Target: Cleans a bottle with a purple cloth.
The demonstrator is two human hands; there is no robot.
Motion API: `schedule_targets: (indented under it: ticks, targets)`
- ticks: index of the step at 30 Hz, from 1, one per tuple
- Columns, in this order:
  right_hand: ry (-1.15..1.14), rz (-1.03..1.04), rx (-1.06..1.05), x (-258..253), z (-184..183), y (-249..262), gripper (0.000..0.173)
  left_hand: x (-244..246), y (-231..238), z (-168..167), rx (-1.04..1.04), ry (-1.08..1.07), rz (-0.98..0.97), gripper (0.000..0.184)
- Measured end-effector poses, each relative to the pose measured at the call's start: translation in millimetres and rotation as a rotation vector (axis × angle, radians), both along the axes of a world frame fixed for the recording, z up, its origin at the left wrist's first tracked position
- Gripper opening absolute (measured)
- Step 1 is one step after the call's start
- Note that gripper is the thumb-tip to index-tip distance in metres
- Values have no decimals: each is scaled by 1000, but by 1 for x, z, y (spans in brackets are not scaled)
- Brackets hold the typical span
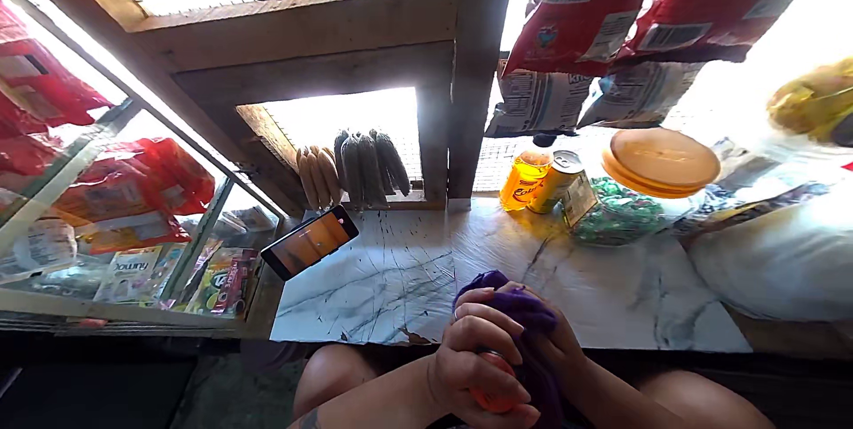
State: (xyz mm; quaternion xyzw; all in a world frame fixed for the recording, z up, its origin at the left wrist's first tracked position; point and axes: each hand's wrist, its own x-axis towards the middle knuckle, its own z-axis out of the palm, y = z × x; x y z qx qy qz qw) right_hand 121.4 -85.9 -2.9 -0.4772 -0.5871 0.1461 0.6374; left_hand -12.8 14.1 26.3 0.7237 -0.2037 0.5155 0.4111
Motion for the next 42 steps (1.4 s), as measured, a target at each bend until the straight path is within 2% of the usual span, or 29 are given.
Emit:
schedule_targets:
  ticks: [4, 7, 12, 14, 17, 19, 22, 24, 28, 32, 37, 39, 42]
  targets:
    - [-47, -74, -14, 11, -14, 6, 45, 3, 5, 0, 6, 1, -24, 17]
    - [29, -124, -108, 16, -20, 6, 45, 4, 9, 2, -14, 22, -24, 22]
    - [21, -274, -207, 20, -30, 2, 45, 8, 17, 5, -191, 88, -17, 38]
    - [5, -343, -243, 17, -26, 0, 40, 9, 23, 10, -243, 134, 45, 35]
    - [-28, -404, -324, 13, -13, -2, 36, 5, 28, 18, -329, 214, 125, 21]
    - [-25, -400, -311, 10, -12, -2, 34, 3, 26, 18, -424, 224, 103, 21]
    - [-37, -311, -196, 5, -15, -1, 36, 3, 20, 14, -555, 145, -29, 24]
    - [-116, -261, -121, -1, -15, 0, 45, 2, 14, 12, -588, 69, -62, 25]
    - [-192, -197, -56, -12, -7, -2, 55, 0, 6, 13, -482, -28, -95, 23]
    - [-166, -118, 54, -19, 2, -2, 48, 0, 2, 11, -237, -32, -120, 25]
    - [-92, -32, 88, -18, 17, -6, 33, -4, -7, 17, -101, 18, -28, 13]
    - [-93, 7, 123, -14, 13, -3, 34, -1, -6, 11, -45, -33, -51, 6]
    - [-82, 71, 82, -4, 12, -1, 44, -1, -6, 6, 20, -34, -60, 6]
